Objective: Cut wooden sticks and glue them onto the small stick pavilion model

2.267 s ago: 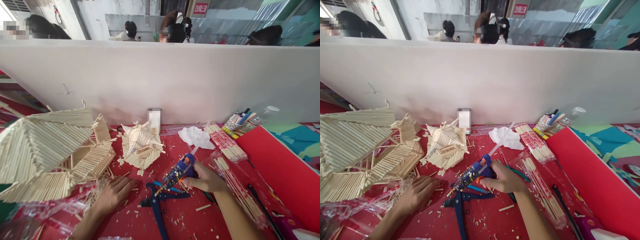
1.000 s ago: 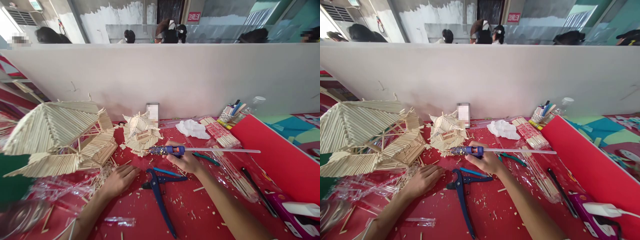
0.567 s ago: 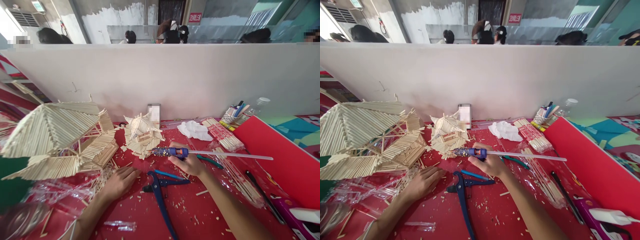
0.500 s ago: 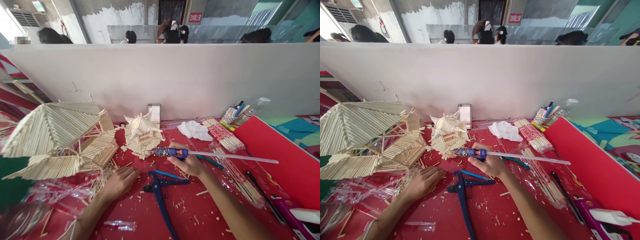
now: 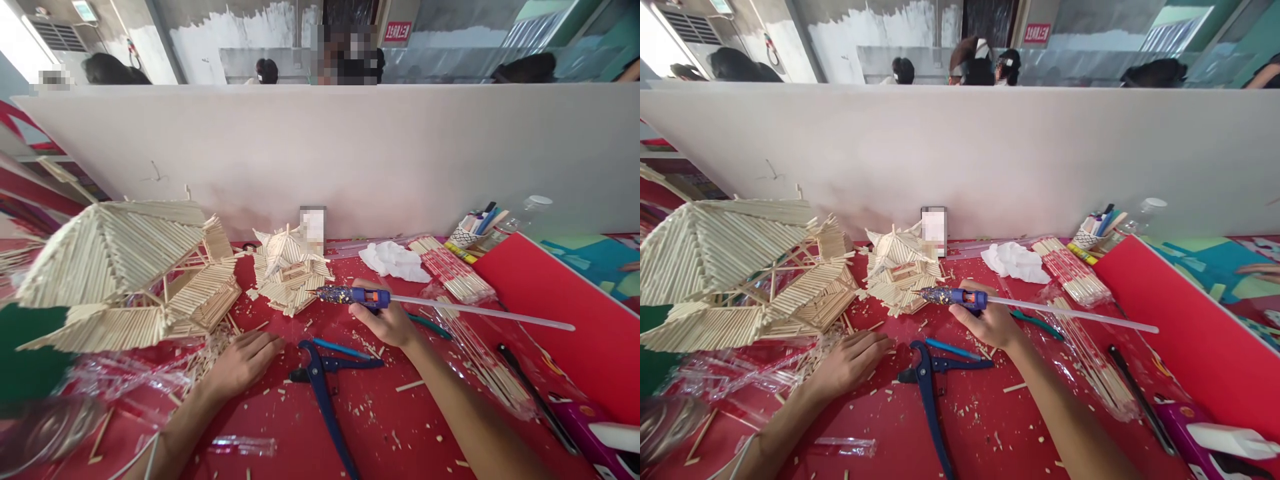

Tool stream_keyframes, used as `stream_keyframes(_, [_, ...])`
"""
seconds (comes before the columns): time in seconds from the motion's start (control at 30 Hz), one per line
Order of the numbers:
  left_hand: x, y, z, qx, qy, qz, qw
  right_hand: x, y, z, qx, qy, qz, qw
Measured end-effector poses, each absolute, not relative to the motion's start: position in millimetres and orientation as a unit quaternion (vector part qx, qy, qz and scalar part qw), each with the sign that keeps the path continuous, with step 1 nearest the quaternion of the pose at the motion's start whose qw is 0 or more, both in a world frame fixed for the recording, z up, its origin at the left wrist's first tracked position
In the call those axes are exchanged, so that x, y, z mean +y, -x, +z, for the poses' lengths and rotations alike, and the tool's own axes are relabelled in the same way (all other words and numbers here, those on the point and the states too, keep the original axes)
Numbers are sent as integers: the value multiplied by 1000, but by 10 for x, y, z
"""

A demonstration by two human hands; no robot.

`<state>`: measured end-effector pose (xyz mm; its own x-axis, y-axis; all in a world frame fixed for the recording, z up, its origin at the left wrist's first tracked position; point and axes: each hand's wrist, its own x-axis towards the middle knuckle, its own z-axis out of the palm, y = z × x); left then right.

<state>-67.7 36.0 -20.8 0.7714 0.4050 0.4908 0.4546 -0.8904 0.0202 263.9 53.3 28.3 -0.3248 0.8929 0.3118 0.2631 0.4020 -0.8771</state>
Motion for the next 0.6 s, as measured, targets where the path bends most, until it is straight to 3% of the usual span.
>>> stream_keyframes(0.6, [368, 656, -239, -230, 944, -235, 41, 506, -2538, 341, -776, 383, 339, 370])
